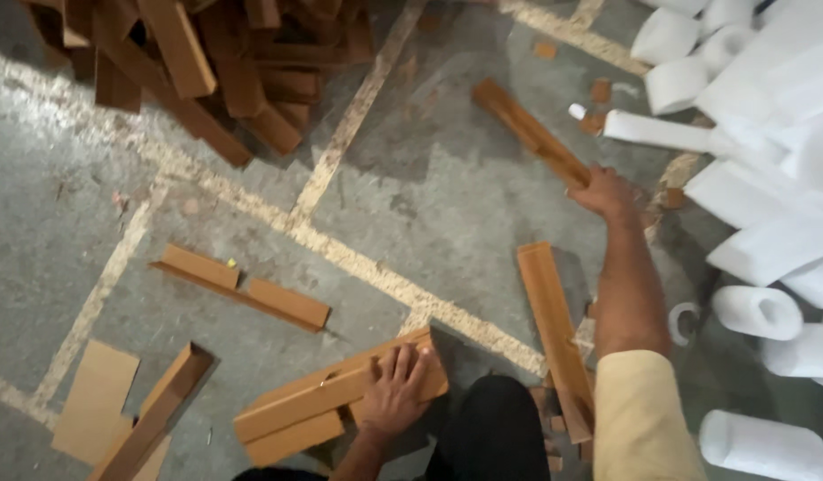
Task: The person sits on the floor and assembles flat cardboard pieces into a box-like structure by hand. They pick up pieces, align edges, and press them together to form a rectangular shape.
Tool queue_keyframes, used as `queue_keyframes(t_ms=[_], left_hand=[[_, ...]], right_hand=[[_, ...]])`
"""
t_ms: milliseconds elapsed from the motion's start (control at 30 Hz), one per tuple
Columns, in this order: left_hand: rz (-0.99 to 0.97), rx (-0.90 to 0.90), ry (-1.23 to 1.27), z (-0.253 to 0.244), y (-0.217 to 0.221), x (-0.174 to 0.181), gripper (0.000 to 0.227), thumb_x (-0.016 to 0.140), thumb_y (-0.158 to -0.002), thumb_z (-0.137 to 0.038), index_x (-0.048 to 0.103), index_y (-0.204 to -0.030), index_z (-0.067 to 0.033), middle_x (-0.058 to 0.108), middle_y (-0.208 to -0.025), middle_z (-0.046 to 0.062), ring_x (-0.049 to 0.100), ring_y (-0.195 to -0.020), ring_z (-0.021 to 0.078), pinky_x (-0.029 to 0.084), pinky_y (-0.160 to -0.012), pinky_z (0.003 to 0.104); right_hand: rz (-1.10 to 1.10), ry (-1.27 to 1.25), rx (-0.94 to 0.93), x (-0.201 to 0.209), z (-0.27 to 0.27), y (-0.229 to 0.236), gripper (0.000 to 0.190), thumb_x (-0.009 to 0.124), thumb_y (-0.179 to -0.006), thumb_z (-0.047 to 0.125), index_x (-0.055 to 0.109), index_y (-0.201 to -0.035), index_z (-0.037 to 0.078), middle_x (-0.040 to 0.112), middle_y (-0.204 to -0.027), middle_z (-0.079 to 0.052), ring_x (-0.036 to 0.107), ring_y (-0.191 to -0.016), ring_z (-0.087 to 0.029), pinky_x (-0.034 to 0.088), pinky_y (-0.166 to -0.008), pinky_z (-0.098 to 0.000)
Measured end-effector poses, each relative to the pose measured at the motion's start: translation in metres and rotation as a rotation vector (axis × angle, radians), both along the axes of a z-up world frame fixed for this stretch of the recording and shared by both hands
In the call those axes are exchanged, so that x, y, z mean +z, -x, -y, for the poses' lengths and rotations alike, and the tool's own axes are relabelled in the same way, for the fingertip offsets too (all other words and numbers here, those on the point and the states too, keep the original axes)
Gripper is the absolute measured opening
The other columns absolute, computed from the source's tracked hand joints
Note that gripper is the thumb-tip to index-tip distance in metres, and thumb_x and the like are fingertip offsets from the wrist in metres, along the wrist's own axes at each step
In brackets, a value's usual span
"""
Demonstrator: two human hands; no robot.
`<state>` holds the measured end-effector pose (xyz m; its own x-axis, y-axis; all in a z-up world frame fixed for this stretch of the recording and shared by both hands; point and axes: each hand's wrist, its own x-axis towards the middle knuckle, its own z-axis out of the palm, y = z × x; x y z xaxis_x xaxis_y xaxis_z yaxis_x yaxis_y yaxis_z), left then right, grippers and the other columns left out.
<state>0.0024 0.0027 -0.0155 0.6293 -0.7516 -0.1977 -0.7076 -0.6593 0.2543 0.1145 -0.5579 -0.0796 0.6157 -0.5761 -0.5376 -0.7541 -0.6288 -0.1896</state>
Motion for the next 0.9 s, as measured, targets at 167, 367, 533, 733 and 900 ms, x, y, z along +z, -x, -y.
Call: queue_keyframes(t_ms=[167, 367, 533, 733, 900], left_hand=[[0.124, 0.054, 0.172, -0.009, 0.020, -0.006, 0.086, 0.077, -0.084, -0.060, 0.045, -0.152, -0.0179, 0.046, -0.151, 0.012, 0.042, -0.138, 0.0326, 0.032, -0.108, 0.065], [-0.025, 0.039, 0.015, -0.004, 0.010, 0.005, 0.098, 0.083, -0.066, -0.052, 0.044, -0.150, -0.0189, 0.046, -0.147, 0.014, 0.042, -0.136, 0.0332, 0.031, -0.103, 0.065], [0.022, 0.023, 0.065, -0.006, 0.005, 0.017, 0.103, 0.086, -0.064, -0.050, 0.041, -0.150, -0.0177, 0.043, -0.148, 0.014, 0.041, -0.133, 0.0338, 0.030, -0.102, 0.065], [0.001, 0.028, 0.056, -0.005, 0.006, 0.017, 0.103, 0.086, -0.063, -0.051, 0.041, -0.149, -0.0178, 0.044, -0.146, 0.014, 0.041, -0.133, 0.0329, 0.030, -0.101, 0.064], [0.027, 0.038, 0.095, -0.006, 0.005, 0.019, 0.103, 0.086, -0.064, -0.052, 0.040, -0.150, -0.0179, 0.044, -0.147, 0.014, 0.040, -0.134, 0.0326, 0.031, -0.101, 0.063]], right_hand=[[0.088, -0.260, 0.172, -0.030, 0.000, 0.007, 0.073, 0.079, -0.082, 0.046, 0.068, -0.137, -0.001, 0.079, -0.113, -0.025, 0.077, -0.104, -0.035, 0.059, -0.092, -0.0455], [0.190, -0.235, 0.160, -0.052, -0.015, 0.012, 0.112, 0.091, -0.066, 0.048, 0.043, -0.151, -0.007, 0.072, -0.118, -0.028, 0.070, -0.112, -0.036, 0.055, -0.097, -0.0425], [0.323, -0.437, 0.049, -0.040, -0.027, 0.015, 0.100, 0.086, -0.076, 0.046, 0.043, -0.153, -0.002, 0.068, -0.120, -0.021, 0.066, -0.110, -0.030, 0.051, -0.093, -0.0408], [0.278, -0.520, -0.113, -0.023, -0.041, 0.015, 0.074, 0.087, -0.073, 0.038, 0.064, -0.132, -0.001, 0.075, -0.114, -0.016, 0.072, -0.103, -0.027, 0.054, -0.090, -0.0387], [0.152, -0.067, 0.011, -0.006, -0.079, 0.010, 0.065, 0.087, -0.070, 0.042, 0.070, -0.124, 0.009, 0.076, -0.110, -0.016, 0.074, -0.102, -0.032, 0.052, -0.093, -0.0467]])
